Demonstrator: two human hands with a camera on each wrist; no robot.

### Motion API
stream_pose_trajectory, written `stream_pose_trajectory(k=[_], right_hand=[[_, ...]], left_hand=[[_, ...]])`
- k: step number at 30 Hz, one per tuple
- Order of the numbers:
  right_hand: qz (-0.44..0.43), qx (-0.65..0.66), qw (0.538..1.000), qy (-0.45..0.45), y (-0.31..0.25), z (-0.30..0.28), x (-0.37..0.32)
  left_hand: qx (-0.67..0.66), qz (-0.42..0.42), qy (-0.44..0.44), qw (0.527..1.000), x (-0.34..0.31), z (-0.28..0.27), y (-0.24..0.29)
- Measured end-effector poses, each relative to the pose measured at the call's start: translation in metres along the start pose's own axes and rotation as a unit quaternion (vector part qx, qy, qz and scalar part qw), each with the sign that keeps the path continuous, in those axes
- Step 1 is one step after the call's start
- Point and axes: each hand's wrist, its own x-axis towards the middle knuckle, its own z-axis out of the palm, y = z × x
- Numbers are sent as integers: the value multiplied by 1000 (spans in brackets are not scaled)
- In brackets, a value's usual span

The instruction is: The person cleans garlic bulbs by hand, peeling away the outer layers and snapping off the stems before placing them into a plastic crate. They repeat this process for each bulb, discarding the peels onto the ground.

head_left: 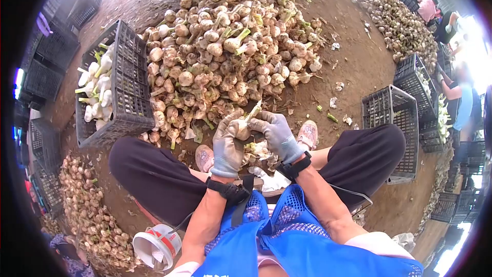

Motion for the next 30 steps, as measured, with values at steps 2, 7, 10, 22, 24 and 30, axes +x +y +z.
stream_pose_trajectory(k=[2,7,10,22,24,30], right_hand=[[7,6,1000,-7,-1,-6,-1],[39,58,997,-26,-5,-9,0],[21,54,998,13,6,-2,4],[13,-11,998,-58,3,2,0],[36,58,996,-54,9,-7,-1],[-29,10,998,-48,-3,-14,-5]], left_hand=[[-44,-41,17,998,2,3,3],[78,30,22,996,10,1,-3],[230,111,21,967,9,1,-8],[141,-143,136,970,5,-13,9],[184,-90,81,976,7,-13,1],[281,145,-25,948,-11,14,2]])
